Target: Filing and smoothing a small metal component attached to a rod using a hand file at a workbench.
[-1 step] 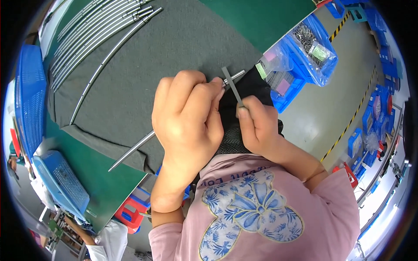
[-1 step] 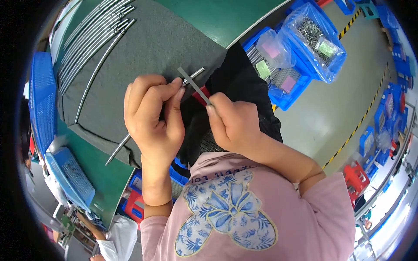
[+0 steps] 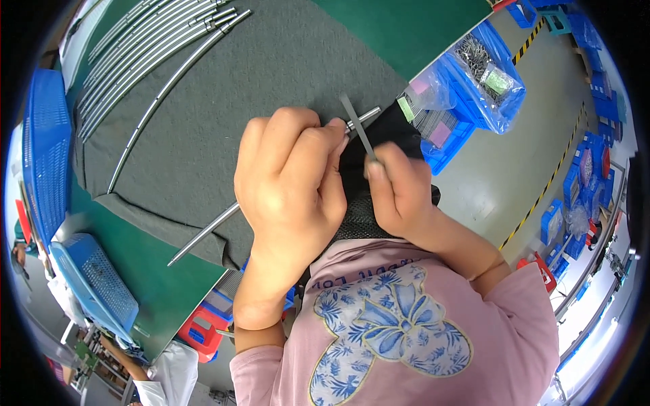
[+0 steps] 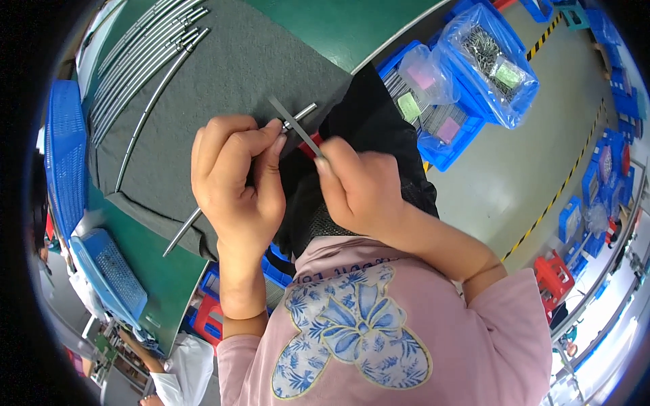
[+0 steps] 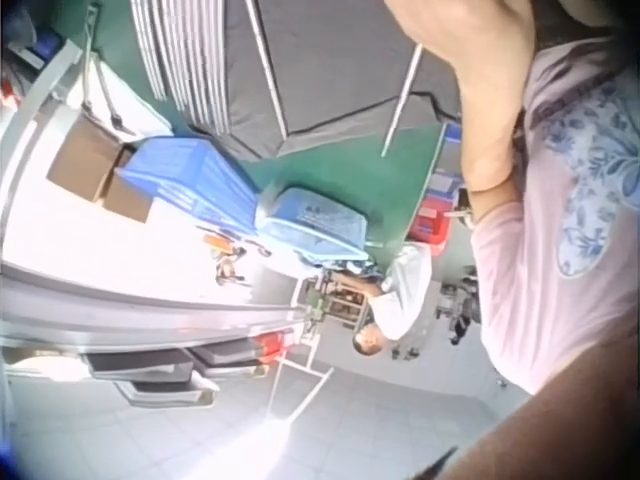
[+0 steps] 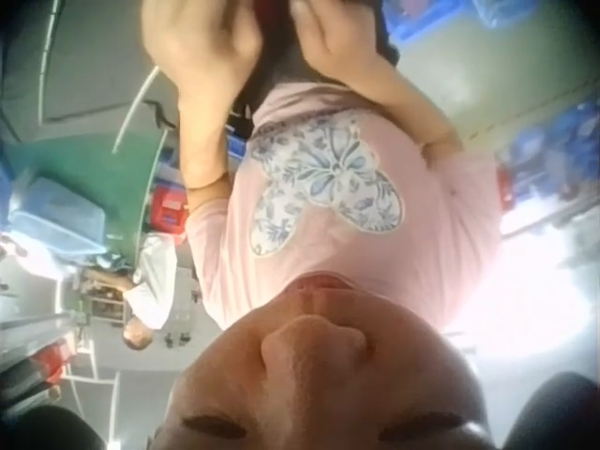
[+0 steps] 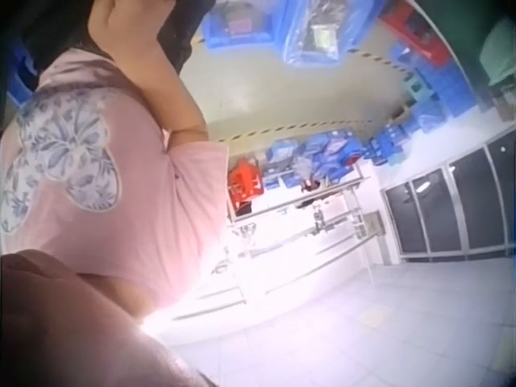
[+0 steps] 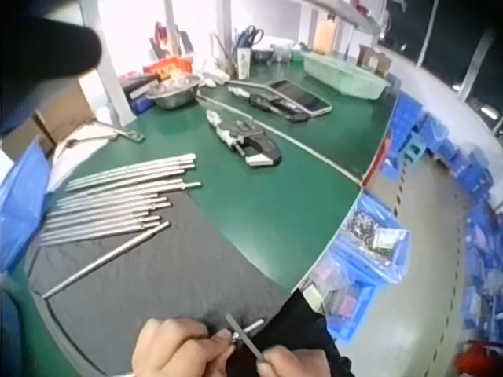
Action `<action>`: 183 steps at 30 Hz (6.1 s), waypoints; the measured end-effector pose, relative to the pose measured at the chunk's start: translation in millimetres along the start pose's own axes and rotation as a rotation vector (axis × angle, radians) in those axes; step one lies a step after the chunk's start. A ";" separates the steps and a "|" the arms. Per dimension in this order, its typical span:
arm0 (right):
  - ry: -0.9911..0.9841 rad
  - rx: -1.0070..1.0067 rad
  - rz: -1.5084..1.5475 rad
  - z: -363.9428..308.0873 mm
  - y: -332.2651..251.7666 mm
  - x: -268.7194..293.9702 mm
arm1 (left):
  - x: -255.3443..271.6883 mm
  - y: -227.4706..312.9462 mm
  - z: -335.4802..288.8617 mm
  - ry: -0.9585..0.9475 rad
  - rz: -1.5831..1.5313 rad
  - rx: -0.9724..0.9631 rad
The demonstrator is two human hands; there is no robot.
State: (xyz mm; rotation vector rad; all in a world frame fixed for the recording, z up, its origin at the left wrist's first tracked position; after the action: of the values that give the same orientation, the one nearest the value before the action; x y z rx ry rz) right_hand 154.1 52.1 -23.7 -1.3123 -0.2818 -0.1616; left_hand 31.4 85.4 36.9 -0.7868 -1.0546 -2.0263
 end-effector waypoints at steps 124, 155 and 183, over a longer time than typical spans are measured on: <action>0.086 0.007 -0.016 16.7 -12.3 36.6 | 4.4 -4.7 -0.2 0.046 0.035 -0.007; 0.310 0.406 -0.167 51.0 -33.6 6.0 | 3.2 -4.2 -7.4 0.046 0.025 -0.025; -0.201 -0.030 0.270 57.8 -53.5 10.1 | 55.2 20.6 -29.2 0.384 0.104 -0.071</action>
State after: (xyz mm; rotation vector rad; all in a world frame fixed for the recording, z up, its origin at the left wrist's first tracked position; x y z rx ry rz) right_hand 142.5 95.0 42.1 -1.3844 -0.2704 0.1957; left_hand 11.4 34.9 73.9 -0.4502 -0.7127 -2.0283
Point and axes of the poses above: each hand's wrist, its own z-axis towards the middle knuckle, its own x-axis out of the back of the hand, y = z × x, the point moved 7 cm from there along z, towards the middle knuckle, and after that the axes turned 12 degrees about z, right-handed, at the moved point
